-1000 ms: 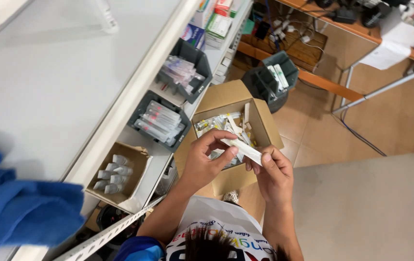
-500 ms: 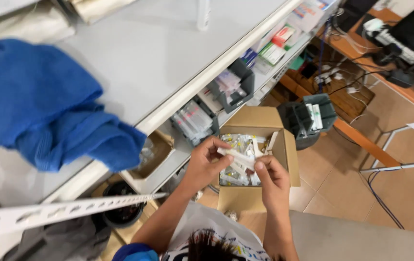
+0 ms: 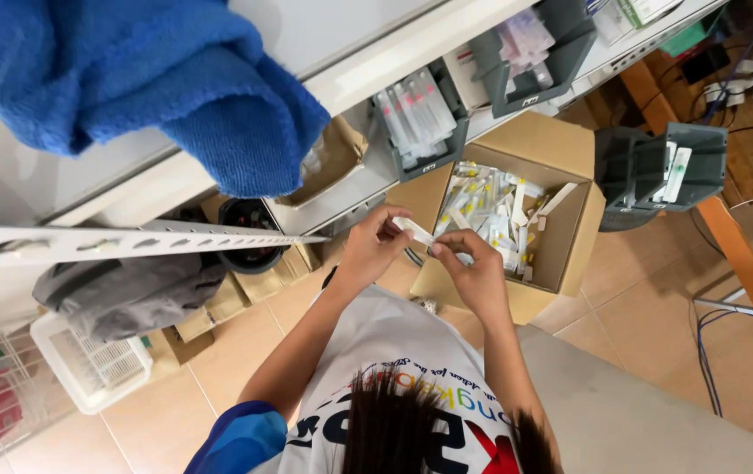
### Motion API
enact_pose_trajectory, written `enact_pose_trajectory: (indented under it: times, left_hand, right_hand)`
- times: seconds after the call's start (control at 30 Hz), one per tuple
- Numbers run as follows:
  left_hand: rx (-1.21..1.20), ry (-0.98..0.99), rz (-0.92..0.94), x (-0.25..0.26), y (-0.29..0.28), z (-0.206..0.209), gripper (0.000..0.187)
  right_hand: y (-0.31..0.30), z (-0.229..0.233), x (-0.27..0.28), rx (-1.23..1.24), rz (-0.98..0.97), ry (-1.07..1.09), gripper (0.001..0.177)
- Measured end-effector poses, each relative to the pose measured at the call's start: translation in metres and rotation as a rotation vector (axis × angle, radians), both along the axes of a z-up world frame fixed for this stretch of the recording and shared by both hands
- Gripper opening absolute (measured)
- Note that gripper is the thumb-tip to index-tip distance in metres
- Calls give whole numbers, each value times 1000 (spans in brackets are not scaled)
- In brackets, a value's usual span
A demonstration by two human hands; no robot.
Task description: The person sorts through a large cardboard box filled with individually wrapped medical items, likely syringes or needles. They pick up items, move them around within the box, and occasionally place them into a smaller box or onto a shelf. The task involves organizing and arranging the supplies.
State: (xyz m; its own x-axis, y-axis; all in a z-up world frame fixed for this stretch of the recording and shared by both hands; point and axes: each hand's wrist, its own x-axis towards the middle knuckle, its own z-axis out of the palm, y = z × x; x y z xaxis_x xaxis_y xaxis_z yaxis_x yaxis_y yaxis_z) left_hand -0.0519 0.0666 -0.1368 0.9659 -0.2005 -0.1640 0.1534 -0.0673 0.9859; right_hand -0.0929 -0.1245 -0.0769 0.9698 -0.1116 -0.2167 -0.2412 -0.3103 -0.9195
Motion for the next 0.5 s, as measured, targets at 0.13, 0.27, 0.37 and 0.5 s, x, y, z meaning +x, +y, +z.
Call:
enact_pose_trajectory:
  times: [0.13, 0.27, 0.37, 0.5]
  left_hand:
    - [31, -49, 16, 4, 4, 14, 31]
    - [-30, -23, -13, 7, 3, 29, 32]
    - [-105, -9, -58, 8, 0, 48, 33]
    - [-171, 42, -154, 11, -19, 58, 33]
  right_hand:
    - [0, 6, 7, 2, 48, -32, 13]
    - [-7, 13, 8, 46, 14, -53, 20]
    - [-19, 13, 1, 252, -48, -61, 23]
    - [-44, 7, -19, 445, -205, -73, 25]
